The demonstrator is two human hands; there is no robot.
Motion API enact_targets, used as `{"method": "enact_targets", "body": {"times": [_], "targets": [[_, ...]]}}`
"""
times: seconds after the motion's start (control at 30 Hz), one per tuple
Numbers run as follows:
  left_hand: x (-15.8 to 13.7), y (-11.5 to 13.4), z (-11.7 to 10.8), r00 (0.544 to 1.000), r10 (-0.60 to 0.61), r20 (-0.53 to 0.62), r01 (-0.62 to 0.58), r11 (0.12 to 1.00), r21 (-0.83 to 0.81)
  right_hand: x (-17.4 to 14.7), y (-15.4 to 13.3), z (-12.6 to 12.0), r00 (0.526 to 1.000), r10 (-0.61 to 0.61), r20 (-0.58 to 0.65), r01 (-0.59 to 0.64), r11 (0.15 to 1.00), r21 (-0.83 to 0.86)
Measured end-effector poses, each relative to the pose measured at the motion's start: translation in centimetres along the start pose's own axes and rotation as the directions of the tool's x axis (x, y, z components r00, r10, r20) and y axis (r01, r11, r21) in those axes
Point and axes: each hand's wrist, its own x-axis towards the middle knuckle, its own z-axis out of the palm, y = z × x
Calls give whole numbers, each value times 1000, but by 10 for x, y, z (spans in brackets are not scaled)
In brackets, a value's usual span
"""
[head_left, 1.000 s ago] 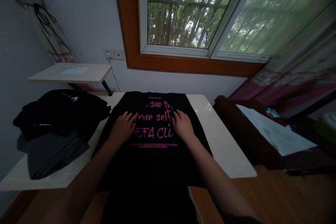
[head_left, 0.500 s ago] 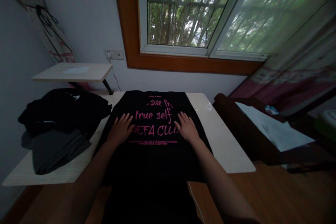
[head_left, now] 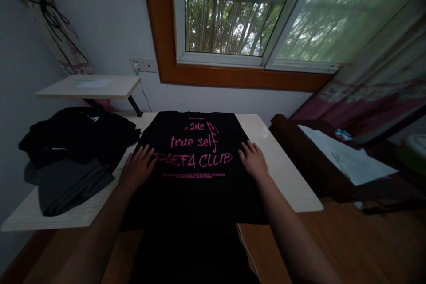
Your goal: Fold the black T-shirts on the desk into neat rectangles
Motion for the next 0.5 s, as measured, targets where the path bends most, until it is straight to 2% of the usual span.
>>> {"method": "enact_targets", "body": {"times": [0.13, 0.27, 0.37, 0.5], "targets": [[12, -3, -6, 999, 27, -33, -27, 1000, -1, 6, -2, -2, 1000, 28, -3, -28, 1000, -1], [37, -6, -6, 992, 62, -106, -63, 998, -5, 24, -5, -2, 999, 44, -12, -44, 999, 10], [58, -8, 2, 989, 35, -143, -34, 999, 4, 41, -9, 1, 995, 97, 25, -97, 995, 13], [82, -13, 14, 988, -31, -153, 36, 999, 36, 58, -15, 5, 983, 158, 98, -152, 986, -71]]}}
